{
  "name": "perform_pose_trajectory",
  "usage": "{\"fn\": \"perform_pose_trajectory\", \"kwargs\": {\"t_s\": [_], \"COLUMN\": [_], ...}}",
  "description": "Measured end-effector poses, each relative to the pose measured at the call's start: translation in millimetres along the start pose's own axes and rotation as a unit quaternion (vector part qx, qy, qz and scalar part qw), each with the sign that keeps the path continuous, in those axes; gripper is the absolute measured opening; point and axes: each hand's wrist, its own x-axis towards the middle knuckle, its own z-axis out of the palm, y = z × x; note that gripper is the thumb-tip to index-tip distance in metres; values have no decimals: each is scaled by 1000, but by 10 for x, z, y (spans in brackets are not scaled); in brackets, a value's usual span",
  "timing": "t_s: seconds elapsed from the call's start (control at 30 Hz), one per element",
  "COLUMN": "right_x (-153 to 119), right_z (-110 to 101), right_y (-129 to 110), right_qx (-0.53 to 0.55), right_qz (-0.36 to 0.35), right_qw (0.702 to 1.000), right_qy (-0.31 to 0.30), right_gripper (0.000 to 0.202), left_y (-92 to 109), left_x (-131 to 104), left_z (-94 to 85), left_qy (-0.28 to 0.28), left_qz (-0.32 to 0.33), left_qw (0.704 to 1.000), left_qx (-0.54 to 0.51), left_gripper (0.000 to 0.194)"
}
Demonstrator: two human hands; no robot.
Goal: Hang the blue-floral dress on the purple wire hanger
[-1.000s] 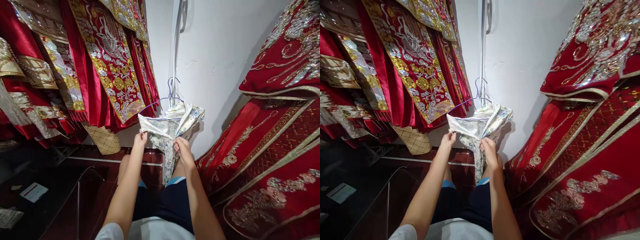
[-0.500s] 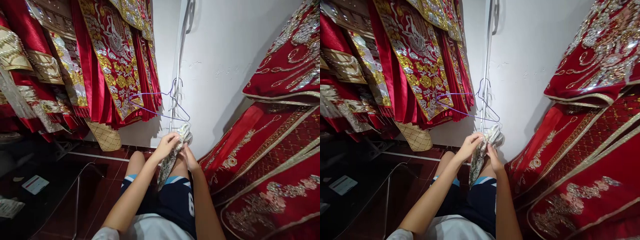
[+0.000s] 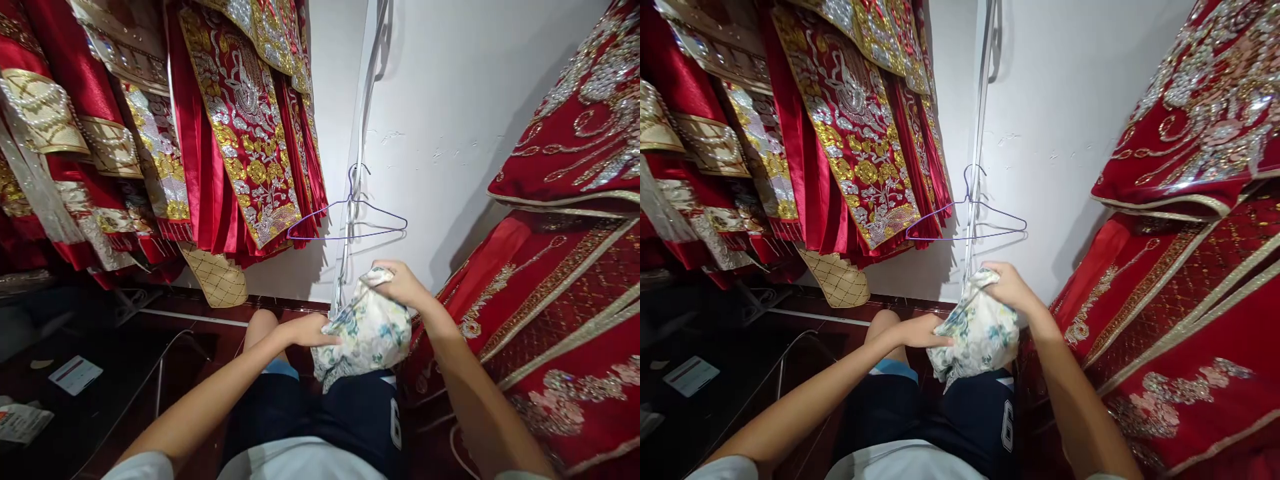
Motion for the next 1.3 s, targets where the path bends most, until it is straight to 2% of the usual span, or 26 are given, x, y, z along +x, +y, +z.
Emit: {"fn": "perform_pose_trajectory", "kwargs": {"t_s": [0.07,0.1,0.17,0.23,0.3,0.4,0.47,0.57,0.67,0.8,0.9,1.0,1.07,1.17,1.3], "right_x": [181,288,533,802,1046,1256,1255,1090,875,708,666,644,629,603,559], "right_z": [-119,-153,-171,-130,-59,17,3,-132,-327,-462,-388,-219,-100,55,188], "right_y": [48,94,225,383,530,666,692,661,585,474,400,329,285,242,238], "right_qx": [-87,-111,-130,-123,-108,-99,-92,-84,-96,-109,-83,-28,-3,6,4], "right_qz": [-37,-47,-58,-53,-33,-1,12,16,19,24,22,33,33,20,1], "right_qw": [993,988,982,983,986,991,992,989,984,981,983,985,982,979,980], "right_qy": [72,99,126,129,121,88,85,116,147,160,161,169,184,205,199], "right_gripper": [9,18,40,50,47,28,18,16,21,24,22,19,18,21,21], "left_y": [-181,-253,-338,-341,-285,-189,-165,-173,-143,30,178,305,400,571,731], "left_x": [-101,-146,-228,-303,-370,-446,-473,-464,-398,-262,-105,138,332,597,775], "left_z": [-153,-261,-496,-703,-848,-974,-1040,-1139,-1213,-1266,-1335,-1447,-1515,-1559,-1554], "left_qy": [69,112,182,224,228,196,178,193,243,349,422,463,450,416,416], "left_qz": [-51,-71,-96,-104,-102,-112,-137,-160,-138,-136,-107,-5,33,45,33], "left_qw": [993,985,968,952,945,939,928,913,912,893,882,882,891,903,892], "left_qx": [83,108,145,180,211,260,297,320,299,250,178,83,59,100,175], "left_gripper": [43,43,43,46,52,51,45,37,39,46,46,39,35,32,29]}}
